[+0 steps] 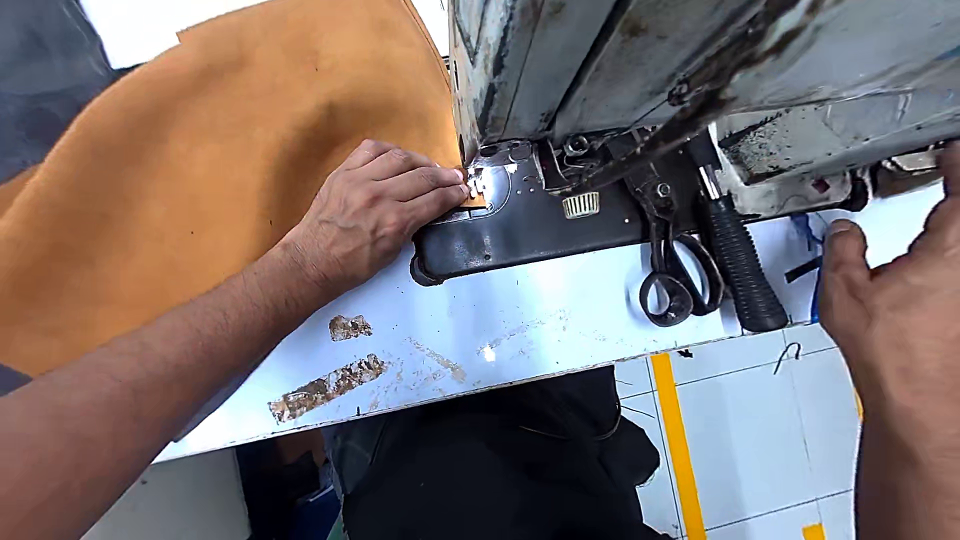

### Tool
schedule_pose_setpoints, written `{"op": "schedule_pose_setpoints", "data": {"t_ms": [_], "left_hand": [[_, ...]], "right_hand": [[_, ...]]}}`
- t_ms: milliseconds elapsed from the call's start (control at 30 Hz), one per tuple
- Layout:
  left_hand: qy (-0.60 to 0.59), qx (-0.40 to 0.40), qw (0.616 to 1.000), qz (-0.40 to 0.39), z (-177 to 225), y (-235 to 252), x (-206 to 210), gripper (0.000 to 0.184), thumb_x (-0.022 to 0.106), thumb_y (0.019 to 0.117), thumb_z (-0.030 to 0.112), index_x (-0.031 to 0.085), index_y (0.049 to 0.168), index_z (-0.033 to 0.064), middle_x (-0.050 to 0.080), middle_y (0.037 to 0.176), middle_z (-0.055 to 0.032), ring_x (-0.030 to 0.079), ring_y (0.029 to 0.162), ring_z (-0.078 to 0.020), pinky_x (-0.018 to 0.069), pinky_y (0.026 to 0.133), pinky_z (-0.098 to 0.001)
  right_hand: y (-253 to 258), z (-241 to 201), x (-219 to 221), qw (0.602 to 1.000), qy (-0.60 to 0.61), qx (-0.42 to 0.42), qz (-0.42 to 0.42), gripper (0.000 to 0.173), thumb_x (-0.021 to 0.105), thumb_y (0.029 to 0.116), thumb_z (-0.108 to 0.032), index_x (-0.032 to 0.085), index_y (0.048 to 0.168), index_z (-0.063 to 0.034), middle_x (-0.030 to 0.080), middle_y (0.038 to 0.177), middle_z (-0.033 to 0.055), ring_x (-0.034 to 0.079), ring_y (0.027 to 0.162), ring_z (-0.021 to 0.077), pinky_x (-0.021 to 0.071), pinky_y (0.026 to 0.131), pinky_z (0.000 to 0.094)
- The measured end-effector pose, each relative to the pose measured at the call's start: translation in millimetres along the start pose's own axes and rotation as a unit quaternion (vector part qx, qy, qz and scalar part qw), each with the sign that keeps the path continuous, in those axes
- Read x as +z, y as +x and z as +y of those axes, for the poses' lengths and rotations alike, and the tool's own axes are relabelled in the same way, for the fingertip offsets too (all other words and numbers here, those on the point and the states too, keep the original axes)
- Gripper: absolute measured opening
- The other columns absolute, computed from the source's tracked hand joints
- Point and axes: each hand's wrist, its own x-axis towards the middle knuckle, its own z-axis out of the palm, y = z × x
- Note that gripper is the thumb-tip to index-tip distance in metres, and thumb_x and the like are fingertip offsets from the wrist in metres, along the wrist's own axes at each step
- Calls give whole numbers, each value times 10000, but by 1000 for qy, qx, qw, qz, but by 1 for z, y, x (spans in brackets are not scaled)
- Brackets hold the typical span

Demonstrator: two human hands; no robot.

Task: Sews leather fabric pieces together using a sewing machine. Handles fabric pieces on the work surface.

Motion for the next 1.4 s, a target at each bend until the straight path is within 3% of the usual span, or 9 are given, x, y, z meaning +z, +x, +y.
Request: {"op": "schedule_pose_setpoints", "data": {"t_ms": [133,300,567,833,900,1100,1233,1333,1400], "left_hand": [[4,-3,1000,3,-3,3,0,403,446,1012,-50,718,1261,113,717,1283,-70,654,1204,-276,457,1045,-436],[-5,-1,1000,10,-7,6,-1,380,458,1018,-35,731,1239,111,726,1266,-76,658,1197,-281,456,1032,-436],[-14,-1,1000,12,0,1,2,406,451,1004,-51,730,1251,112,721,1281,-73,655,1208,-277,458,1049,-442],[-17,5,1000,7,5,-4,3,382,469,1018,-33,730,1254,118,719,1283,-67,653,1210,-269,464,1054,-441],[-14,6,1000,7,5,-3,3,389,466,1016,-36,727,1259,119,718,1284,-67,652,1210,-268,463,1054,-432],[-1,-4,1000,13,1,1,3,406,448,1013,-47,718,1269,116,715,1287,-68,649,1202,-280,455,1044,-431],[-8,-5,1000,18,-6,5,2,382,451,989,-56,722,1209,99,721,1241,-80,647,1169,-300,443,1020,-466],[-1,-39,999,-3,-8,7,1,404,437,993,-51,708,1223,142,702,1266,-56,619,1172,-310,402,965,-523],[19,-83,996,-26,-3,8,-1,416,429,1003,-35,690,1255,170,677,1310,-37,596,1137,-334,412,863,-528]], "right_hand": [[0,-3,4,1000,-11,-5,12,633,502,1004,-301,359,1589,-106,361,1619,213,373,1484,388,333,1195,540],[-6,-3,11,998,-30,-47,-22,483,431,1028,-163,488,1486,-18,491,1503,280,461,1352,538,357,1092,672],[-7,-5,16,999,-36,-33,-19,474,409,1020,-152,524,1463,-30,498,1521,229,475,1350,496,371,1079,631],[-11,-3,12,1000,-3,-27,-2,552,475,1016,-180,415,1549,-48,406,1579,260,443,1387,501,392,1085,643],[-20,-4,4,999,39,-7,14,608,503,1041,-283,346,1597,-96,344,1629,217,425,1443,395,431,1107,547],[-60,-82,-7,988,115,-103,-16,370,548,1018,-167,610,1318,41,663,1244,253,689,1093,338,570,930,514],[-68,-110,5,985,77,-63,-144,534,563,983,-269,534,1464,-41,621,1350,197,645,1151,357,536,917,562],[-63,-114,16,989,71,-44,-124,435,603,987,-198,583,1381,-17,649,1226,205,671,1006,358,550,813,565],[-64,-116,12,983,123,-3,-135,398,640,946,-224,632,1313,-70,690,1100,106,689,877,230,576,719,480]]}}
